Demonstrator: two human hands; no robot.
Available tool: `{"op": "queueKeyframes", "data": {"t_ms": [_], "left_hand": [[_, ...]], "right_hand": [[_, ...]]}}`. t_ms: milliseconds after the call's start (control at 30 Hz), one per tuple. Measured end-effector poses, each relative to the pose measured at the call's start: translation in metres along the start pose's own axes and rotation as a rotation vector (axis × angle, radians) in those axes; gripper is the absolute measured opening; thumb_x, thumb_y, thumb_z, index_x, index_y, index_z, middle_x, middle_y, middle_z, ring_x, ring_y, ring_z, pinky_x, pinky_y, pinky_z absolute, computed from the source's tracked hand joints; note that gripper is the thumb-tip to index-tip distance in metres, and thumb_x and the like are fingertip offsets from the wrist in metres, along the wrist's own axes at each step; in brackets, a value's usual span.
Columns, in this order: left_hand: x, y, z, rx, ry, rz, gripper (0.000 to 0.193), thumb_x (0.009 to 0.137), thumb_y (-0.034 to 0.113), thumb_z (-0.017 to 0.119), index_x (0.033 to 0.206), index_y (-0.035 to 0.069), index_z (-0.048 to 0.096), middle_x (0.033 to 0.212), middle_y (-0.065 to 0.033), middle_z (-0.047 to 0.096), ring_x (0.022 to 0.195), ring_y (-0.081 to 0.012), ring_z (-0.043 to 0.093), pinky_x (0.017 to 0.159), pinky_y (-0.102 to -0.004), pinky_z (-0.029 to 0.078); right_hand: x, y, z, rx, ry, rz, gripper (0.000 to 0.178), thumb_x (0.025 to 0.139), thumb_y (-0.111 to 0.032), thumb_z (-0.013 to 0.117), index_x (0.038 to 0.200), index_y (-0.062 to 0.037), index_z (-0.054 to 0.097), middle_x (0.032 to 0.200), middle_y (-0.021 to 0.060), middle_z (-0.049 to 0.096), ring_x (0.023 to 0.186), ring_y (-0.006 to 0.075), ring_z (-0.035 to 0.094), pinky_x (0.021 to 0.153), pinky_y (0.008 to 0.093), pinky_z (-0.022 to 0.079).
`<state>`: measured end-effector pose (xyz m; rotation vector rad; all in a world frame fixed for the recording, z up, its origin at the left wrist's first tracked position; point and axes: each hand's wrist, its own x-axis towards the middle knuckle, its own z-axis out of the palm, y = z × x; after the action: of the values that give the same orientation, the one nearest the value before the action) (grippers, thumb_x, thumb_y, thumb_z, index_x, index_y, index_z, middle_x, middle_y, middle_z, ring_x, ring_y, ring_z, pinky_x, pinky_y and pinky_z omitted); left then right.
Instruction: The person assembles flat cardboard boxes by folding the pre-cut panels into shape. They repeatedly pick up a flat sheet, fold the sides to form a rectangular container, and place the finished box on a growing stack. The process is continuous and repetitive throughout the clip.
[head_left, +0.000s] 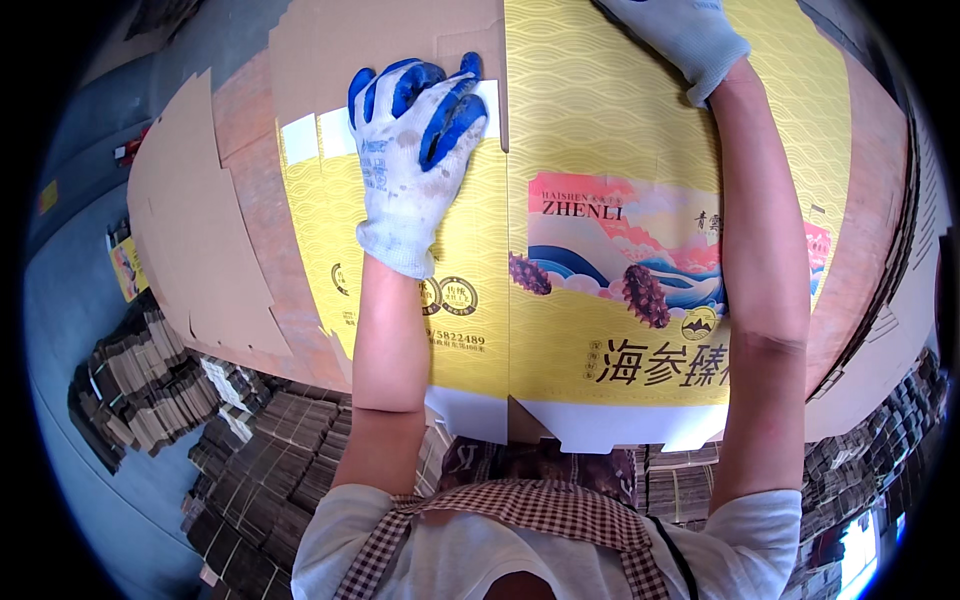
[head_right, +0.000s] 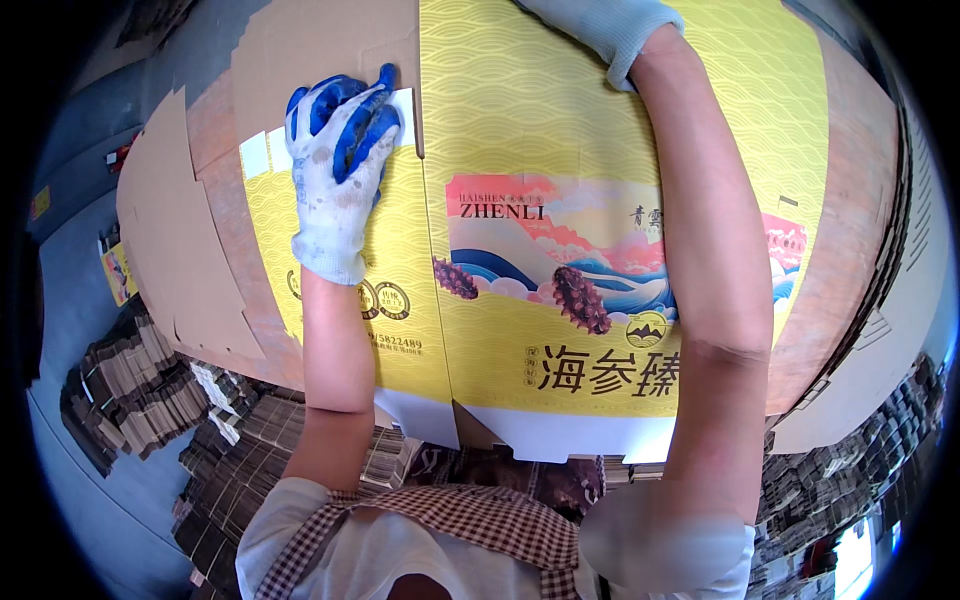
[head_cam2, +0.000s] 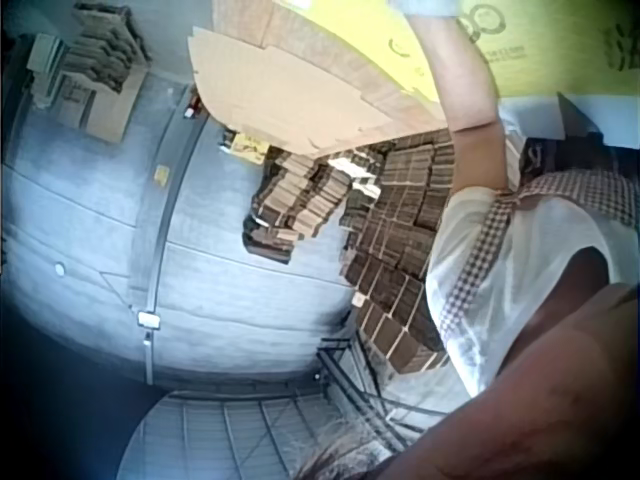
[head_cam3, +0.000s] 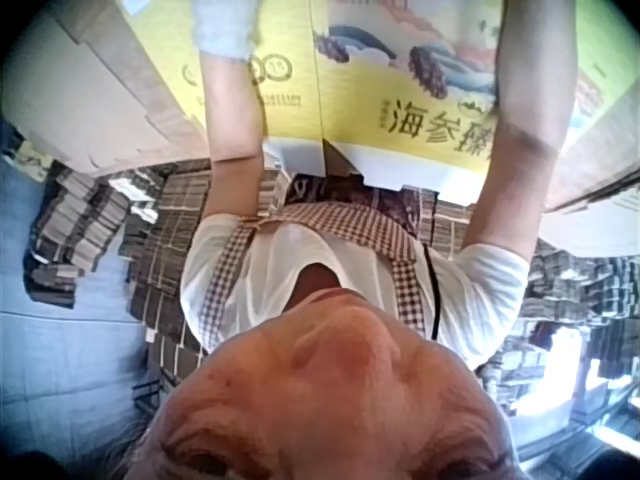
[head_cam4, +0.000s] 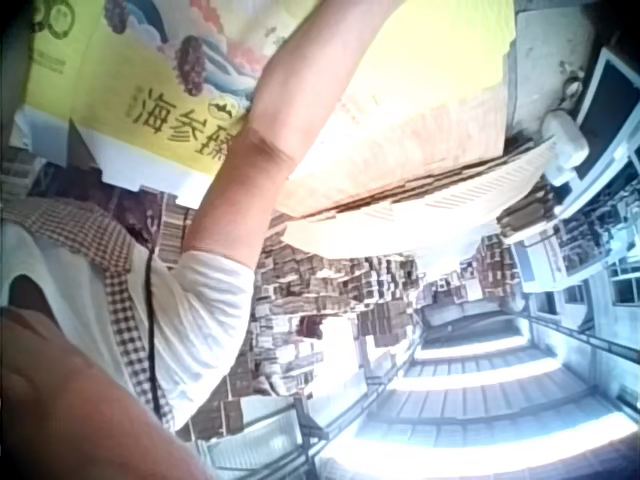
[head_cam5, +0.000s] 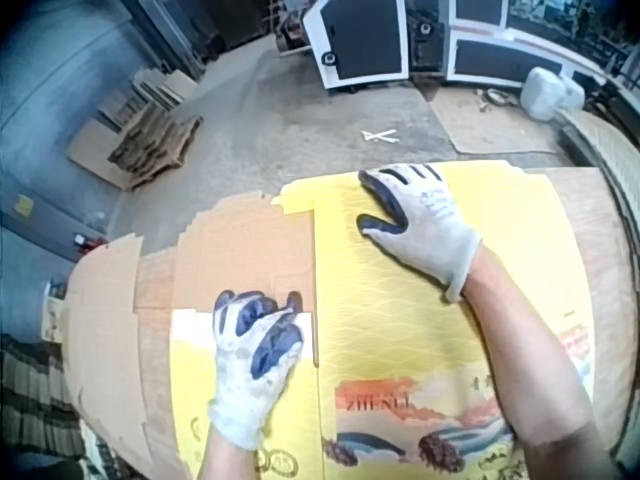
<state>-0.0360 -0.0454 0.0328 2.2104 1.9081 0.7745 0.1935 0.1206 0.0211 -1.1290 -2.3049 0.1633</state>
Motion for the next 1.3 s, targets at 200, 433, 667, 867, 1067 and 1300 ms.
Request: {"op": "queueKeyframes", "data": {"t_ms": [200,433,667,867,1067,1300], "left_hand": [[-0.001,0.0,0.0,0.009,0.003,0.038,0.035,0.075,0.023,0.078,0.109,0.016,0.072,0.105,-0.0086,0.06,0.106,-0.0286,0.053,0.107,-0.0494,0.03],[-0.004,0.001,0.004,0.058,-0.008,-0.004,0.033,0.075,0.016,0.077,0.107,0.017,0.074,0.113,-0.0082,0.061,0.113,-0.0327,0.049,0.103,-0.0446,0.035],[-0.005,-0.011,0.008,0.098,0.026,0.093,0.032,0.077,0.02,0.075,0.108,0.018,0.073,0.111,-0.0078,0.061,0.105,-0.0286,0.054,0.097,-0.0426,0.039],[-0.001,0.003,0.002,0.048,0.075,0.061,0.024,0.073,0.017,0.071,0.097,0.012,0.072,0.093,-0.0099,0.059,0.098,-0.0313,0.054,0.097,-0.0474,0.038],[0.0,-0.002,0.009,0.036,0.131,0.156,0.024,0.072,0.016,0.07,0.096,0.012,0.072,0.09,-0.0092,0.061,0.092,-0.0313,0.056,0.092,-0.0463,0.039],[-0.001,-0.002,0.013,0.054,0.131,0.145,0.02,0.075,0.018,0.067,0.094,0.013,0.073,0.089,-0.0101,0.06,0.095,-0.0315,0.054,0.09,-0.044,0.04]], "right_hand": [[-0.005,0.003,-0.008,0.057,0.038,-0.026,0.052,0.08,-0.027,0.072,0.125,-0.0049,0.059,0.122,0.0169,0.059,0.117,0.0365,0.052,0.103,0.0434,0.039],[-0.033,-0.049,-0.018,0.202,0.063,0.11,0.047,0.082,-0.017,0.069,0.126,-0.0028,0.058,0.111,0.0178,0.064,0.107,0.0371,0.057,0.097,0.0427,0.044],[-0.119,-0.139,-0.018,0.22,0.038,0.001,0.048,0.08,-0.012,0.068,0.127,-0.0097,0.06,0.102,0.0089,0.067,0.1,0.0276,0.062,0.095,0.0426,0.046],[-0.117,-0.163,-0.034,0.238,-0.078,-0.001,0.049,0.082,-0.009,0.062,0.13,-0.0014,0.057,0.104,0.0156,0.065,0.101,0.0328,0.059,0.096,0.0434,0.044],[-0.123,-0.162,-0.034,0.145,-0.088,-0.061,0.049,0.082,-0.011,0.06,0.13,-0.0027,0.057,0.108,0.0127,0.065,0.106,0.0298,0.057,0.101,0.044,0.041],[-0.13,-0.164,-0.026,0.034,-0.167,-0.146,0.054,0.079,-0.016,0.062,0.132,-0.0068,0.056,0.12,0.0105,0.062,0.111,0.0277,0.055,0.104,0.0474,0.038]]}}
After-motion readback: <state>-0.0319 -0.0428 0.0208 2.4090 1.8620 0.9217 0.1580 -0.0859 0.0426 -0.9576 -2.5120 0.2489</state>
